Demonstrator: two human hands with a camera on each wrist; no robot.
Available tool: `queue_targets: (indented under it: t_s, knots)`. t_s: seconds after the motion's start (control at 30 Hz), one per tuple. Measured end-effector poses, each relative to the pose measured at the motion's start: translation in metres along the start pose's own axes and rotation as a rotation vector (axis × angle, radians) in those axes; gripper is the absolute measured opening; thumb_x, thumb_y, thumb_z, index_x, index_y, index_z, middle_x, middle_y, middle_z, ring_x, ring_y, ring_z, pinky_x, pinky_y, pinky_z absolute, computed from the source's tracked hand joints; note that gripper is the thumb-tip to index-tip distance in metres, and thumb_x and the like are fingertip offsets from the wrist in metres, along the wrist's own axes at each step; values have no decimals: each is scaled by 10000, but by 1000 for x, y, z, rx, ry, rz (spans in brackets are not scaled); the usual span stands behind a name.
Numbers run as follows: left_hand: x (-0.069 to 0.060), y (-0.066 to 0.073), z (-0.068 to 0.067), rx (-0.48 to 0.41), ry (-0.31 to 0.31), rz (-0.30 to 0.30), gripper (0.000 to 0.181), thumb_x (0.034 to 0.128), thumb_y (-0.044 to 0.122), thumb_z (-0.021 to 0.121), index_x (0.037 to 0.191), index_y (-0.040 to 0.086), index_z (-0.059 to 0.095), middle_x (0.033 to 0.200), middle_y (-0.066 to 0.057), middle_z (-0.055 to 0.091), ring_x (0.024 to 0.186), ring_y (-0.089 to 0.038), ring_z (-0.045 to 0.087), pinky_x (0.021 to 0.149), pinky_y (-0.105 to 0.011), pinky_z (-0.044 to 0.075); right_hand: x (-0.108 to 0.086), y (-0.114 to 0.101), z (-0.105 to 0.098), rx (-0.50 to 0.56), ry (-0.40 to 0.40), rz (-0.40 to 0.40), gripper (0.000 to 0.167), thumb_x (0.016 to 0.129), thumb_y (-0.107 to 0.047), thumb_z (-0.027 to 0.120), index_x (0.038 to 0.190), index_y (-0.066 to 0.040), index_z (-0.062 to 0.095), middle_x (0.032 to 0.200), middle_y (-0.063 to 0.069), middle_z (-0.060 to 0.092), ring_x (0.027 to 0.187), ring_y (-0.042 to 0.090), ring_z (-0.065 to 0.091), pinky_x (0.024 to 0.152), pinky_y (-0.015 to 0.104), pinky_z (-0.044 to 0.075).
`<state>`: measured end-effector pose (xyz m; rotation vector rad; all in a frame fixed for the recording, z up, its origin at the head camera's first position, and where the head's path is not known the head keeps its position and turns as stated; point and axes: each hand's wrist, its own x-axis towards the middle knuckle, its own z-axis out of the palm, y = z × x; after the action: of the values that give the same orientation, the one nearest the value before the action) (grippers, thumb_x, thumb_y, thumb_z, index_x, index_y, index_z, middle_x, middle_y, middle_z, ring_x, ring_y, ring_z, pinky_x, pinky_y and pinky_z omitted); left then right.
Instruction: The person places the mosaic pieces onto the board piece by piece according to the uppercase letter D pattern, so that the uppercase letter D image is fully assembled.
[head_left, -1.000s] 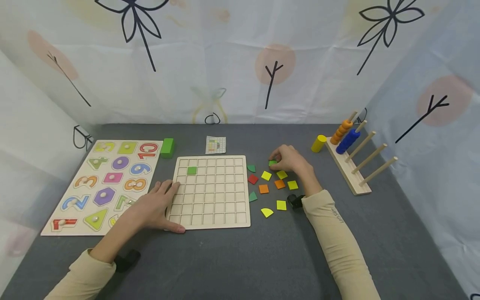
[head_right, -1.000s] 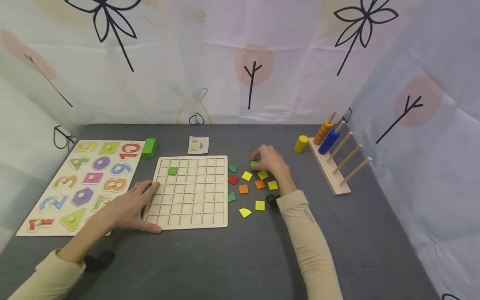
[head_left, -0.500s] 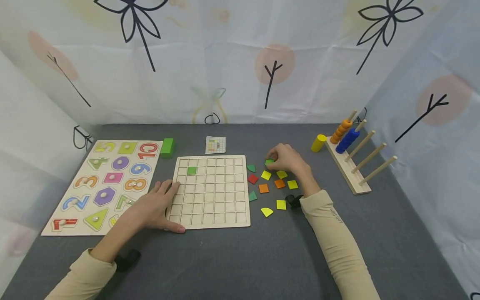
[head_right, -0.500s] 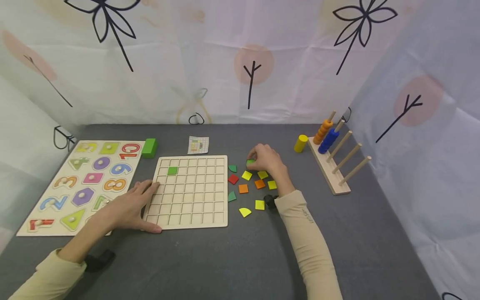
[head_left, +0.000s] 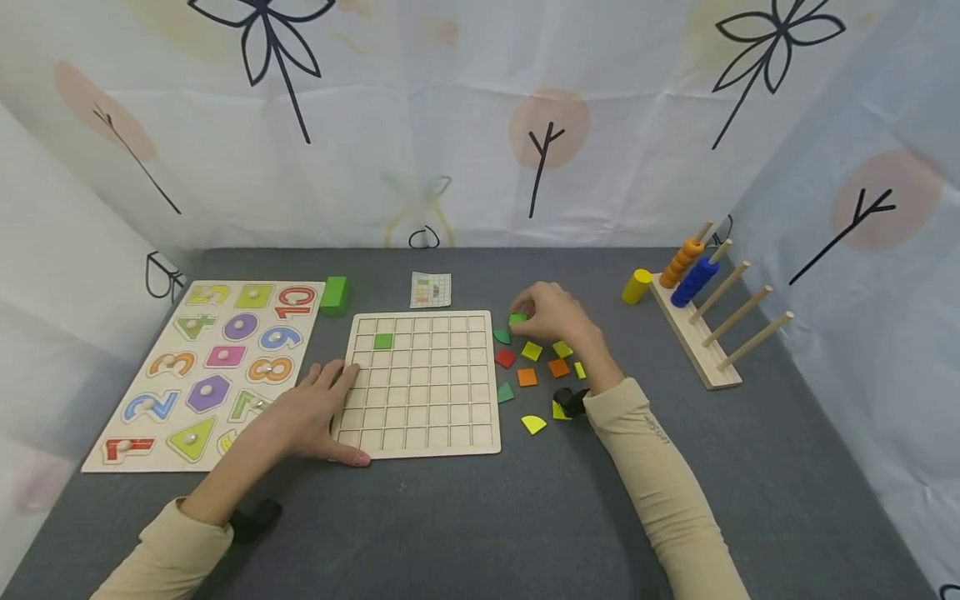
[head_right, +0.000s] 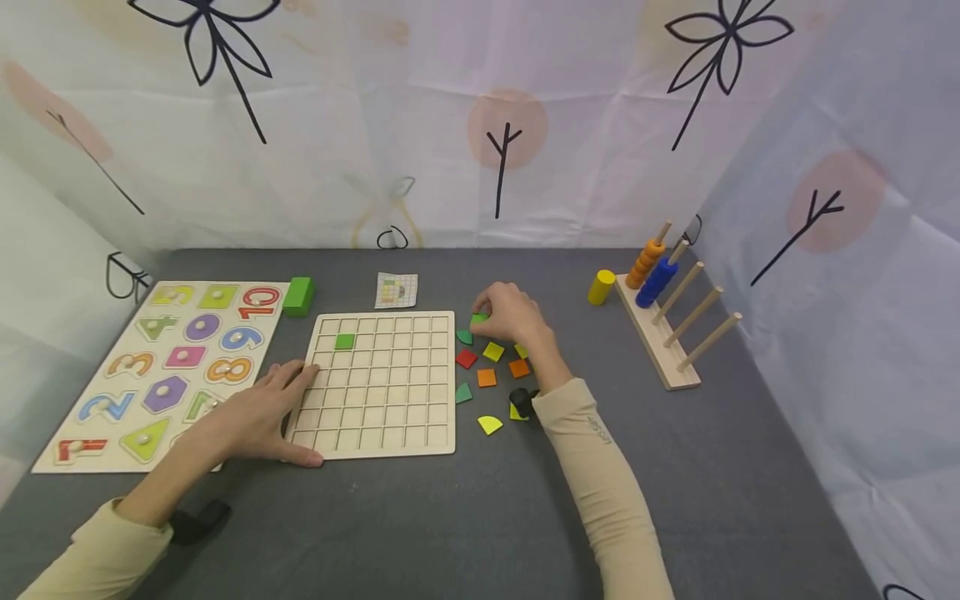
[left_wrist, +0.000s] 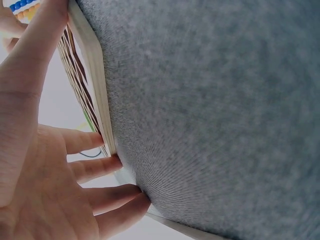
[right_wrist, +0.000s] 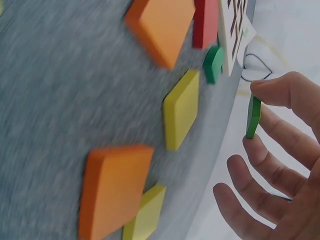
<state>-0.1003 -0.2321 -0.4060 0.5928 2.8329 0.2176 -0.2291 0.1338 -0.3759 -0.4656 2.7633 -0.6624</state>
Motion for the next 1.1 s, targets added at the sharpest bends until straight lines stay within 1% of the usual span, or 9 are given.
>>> queue_targets:
  t_s: [0.13,0.27,0.33,0.53,0.63,0.77,0.93,1.0,1.1]
  knots:
    - [0,-1,0,0,0,2,1327,614,778,815,1530,-64,354,1514,-331,400,1361,-673,385,1063,-693,428,3,-10,3,5,6,-28,351,892,-196,713,1223,-84,746,1173,119,725,1029,271,667,801,393,538]
    - [0,-1,0,1,3,4,1328,612,783,811,1529,-62,357,1513,-330,405,1359,-671,392,1065,-690,429,9,-19,7,21,10,-58,356,883,-184,705,1221,-82,747,1148,111,733,946,253,657,699,323,472]
    - [0,-1,0,3,8,9,1328,609,788,809,1525,-63,363,1506,-334,411,1351,-674,398,1060,-692,431,12,-25,9,25,11,-71,356,888,-195,710,1224,-85,747,1176,104,735,966,244,666,709,311,486]
    - [0,-2,1,4,10,8,1317,609,777,816,1523,-59,367,1508,-335,409,1346,-676,403,1060,-692,433,20,-46,15,39,-6,-96,357,902,-195,715,1241,-86,740,1241,101,727,1082,266,674,832,394,562]
    - [1,-2,1,6,13,12,1316,608,774,818,1522,-60,368,1508,-338,409,1342,-679,404,1055,-693,436,23,-56,21,40,-11,-107,347,902,-195,717,1233,-98,745,1247,96,726,1126,261,678,865,413,579]
    - [1,-3,2,8,18,17,1319,610,778,814,1523,-60,364,1508,-335,408,1340,-679,407,1051,-691,441,29,-67,31,17,-20,-129,331,900,-197,712,1218,-114,754,1223,96,725,1089,248,688,812,388,576]
    - [1,-4,3,11,21,23,1323,608,785,811,1521,-63,363,1505,-335,409,1334,-680,412,1046,-690,446,34,-80,43,-13,-39,-179,324,915,-190,708,1229,-124,749,1204,88,719,1010,230,679,716,319,509]
    - [1,-4,3,11,21,22,1326,604,785,813,1520,-62,364,1504,-335,410,1335,-680,412,1046,-692,445,36,-85,47,-17,-47,-194,321,920,-190,712,1233,-127,748,1195,85,721,996,224,677,706,313,496]
    - [2,-3,3,11,17,15,1328,601,791,813,1521,-58,369,1505,-333,412,1336,-679,412,1044,-693,446,39,-93,53,-25,-54,-202,316,929,-200,718,1237,-133,746,1186,81,726,1004,217,682,736,321,528]
